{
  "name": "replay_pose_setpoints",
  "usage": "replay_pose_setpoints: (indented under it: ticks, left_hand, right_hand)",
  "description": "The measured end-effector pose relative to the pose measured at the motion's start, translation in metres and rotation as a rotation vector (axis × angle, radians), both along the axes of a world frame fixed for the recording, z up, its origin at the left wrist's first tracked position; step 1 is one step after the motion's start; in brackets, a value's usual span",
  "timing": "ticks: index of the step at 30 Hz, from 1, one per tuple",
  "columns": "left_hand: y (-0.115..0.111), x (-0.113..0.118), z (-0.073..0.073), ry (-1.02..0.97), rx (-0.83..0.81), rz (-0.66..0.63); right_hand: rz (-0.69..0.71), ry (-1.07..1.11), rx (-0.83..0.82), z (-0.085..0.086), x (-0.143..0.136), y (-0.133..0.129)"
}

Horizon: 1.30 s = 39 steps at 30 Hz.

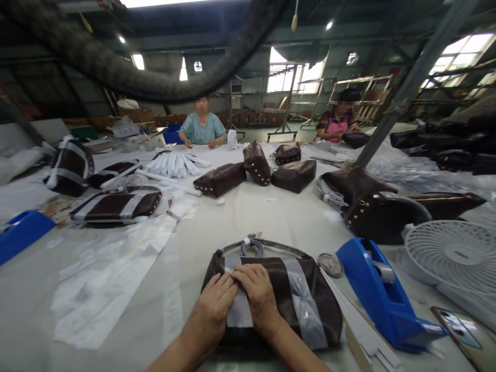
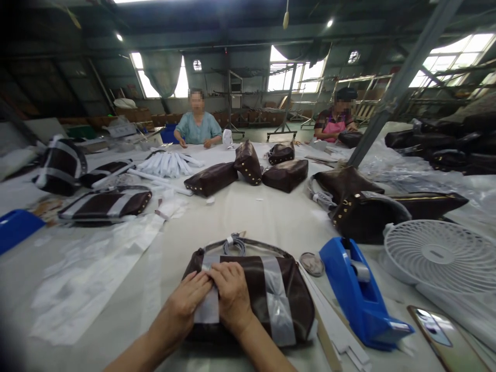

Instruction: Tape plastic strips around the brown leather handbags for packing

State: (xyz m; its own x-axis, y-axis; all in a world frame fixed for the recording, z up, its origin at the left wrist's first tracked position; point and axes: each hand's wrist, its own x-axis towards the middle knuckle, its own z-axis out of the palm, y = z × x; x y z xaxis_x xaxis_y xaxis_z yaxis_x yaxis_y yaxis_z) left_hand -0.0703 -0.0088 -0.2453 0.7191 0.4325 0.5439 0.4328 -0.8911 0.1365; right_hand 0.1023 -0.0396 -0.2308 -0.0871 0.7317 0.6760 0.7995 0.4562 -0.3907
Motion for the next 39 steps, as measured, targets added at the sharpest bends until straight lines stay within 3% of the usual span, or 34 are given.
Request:
replay_pose_setpoints:
  ticks: [6,10,14,20,23,29,35,39]
  left_hand:
    - [-0.034,-0.004,-0.023,0.178,0.109,0.167]
    - [-0.036,-0.004,-0.036,0.188,0.171,0.212]
    - [-0.033,-0.006,-0.038,0.102,0.11,0.179]
    - [-0.03,-0.014,-0.032,-0.18,-0.184,0.098]
    - [-0.022,-0.017,-0.02,-0.175,-0.299,0.069]
    - [-0.007,-0.019,0.0,-0.01,-0.292,0.031]
    - [-0.004,-0.017,-0.006,-0.123,-0.321,-0.025]
    - [-0.006,-0.017,-0.008,-0.083,-0.326,-0.013]
  right_hand:
    - [-0.011,-0.034,0.082,-0.002,-0.004,0.002]
    - [-0.013,-0.088,0.09,0.0,-0.007,0.0]
    - [0.003,-0.109,0.099,0.002,-0.007,-0.002]
    - [0.091,-0.014,0.038,0.001,-0.005,-0.015]
    - [0.115,-0.017,0.008,0.0,-0.007,-0.022]
    - [0.044,0.018,-0.026,0.0,-0.016,-0.025]
    - [0.089,-0.09,0.04,0.0,-0.019,-0.033]
    - [0.129,-0.171,0.06,0.001,-0.018,-0.037]
